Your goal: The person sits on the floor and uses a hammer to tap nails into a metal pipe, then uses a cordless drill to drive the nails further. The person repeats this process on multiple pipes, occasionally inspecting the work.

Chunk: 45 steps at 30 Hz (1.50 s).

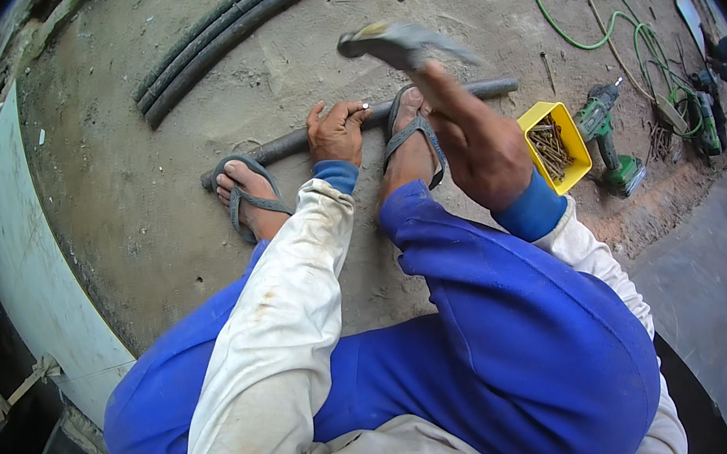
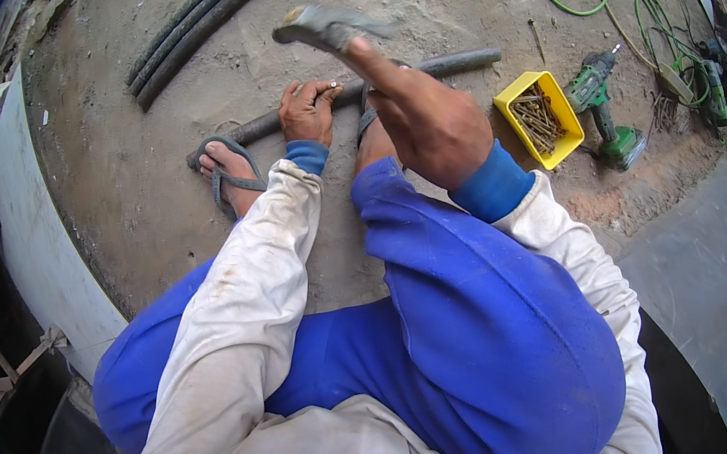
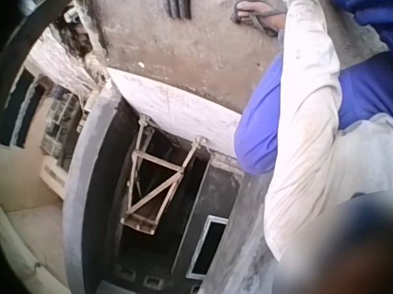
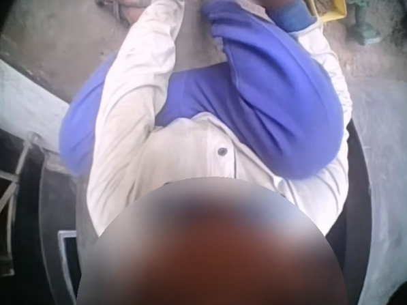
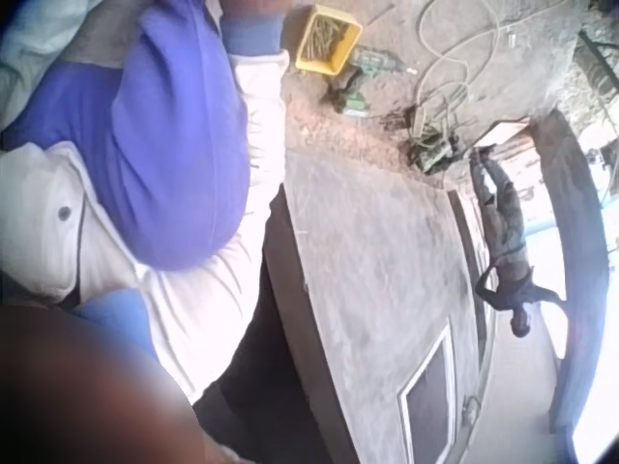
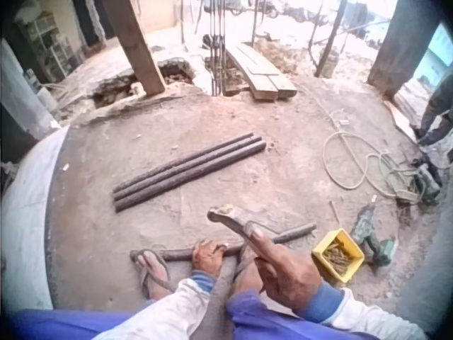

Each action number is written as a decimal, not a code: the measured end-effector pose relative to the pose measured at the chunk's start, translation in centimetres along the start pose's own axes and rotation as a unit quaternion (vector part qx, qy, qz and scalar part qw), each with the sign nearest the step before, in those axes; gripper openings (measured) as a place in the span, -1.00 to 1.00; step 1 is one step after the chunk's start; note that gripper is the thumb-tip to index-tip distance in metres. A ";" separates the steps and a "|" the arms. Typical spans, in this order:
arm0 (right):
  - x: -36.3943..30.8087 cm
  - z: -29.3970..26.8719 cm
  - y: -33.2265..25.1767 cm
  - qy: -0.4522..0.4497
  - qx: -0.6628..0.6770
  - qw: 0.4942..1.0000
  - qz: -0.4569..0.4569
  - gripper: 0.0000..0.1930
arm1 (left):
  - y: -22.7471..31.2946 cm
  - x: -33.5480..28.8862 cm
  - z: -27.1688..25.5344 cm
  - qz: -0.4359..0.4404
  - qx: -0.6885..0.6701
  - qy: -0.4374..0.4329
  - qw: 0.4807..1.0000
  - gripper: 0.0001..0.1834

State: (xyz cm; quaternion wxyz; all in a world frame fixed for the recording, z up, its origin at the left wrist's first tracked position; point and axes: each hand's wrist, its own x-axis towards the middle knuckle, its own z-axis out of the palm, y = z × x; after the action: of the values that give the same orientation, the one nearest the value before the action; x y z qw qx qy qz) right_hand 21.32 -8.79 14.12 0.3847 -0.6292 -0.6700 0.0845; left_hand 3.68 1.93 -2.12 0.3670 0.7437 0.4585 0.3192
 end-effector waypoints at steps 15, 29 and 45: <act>-1.2 -0.1 -0.1 -0.072 0.092 0.967 0.228 -0.44 | 0.1 1.4 -2.1 -0.180 -0.154 -0.064 0.969 -0.89; -9.5 -0.1 1.9 0.007 -0.097 0.940 0.326 -0.45 | -0.8 2.1 -2.3 -0.088 -0.015 -0.104 0.991 -0.79; -10.8 -16.9 21.7 0.000 -0.285 0.862 0.418 -0.75 | -1.5 6.4 -3.0 -0.130 0.144 -0.292 0.937 -0.77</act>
State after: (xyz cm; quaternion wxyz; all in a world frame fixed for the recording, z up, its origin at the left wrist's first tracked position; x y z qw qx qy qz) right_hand 47.76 -20.71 8.40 0.1170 -0.9327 -0.3386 0.0428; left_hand 3.02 9.03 -0.88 0.4119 0.7829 0.4652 -0.0319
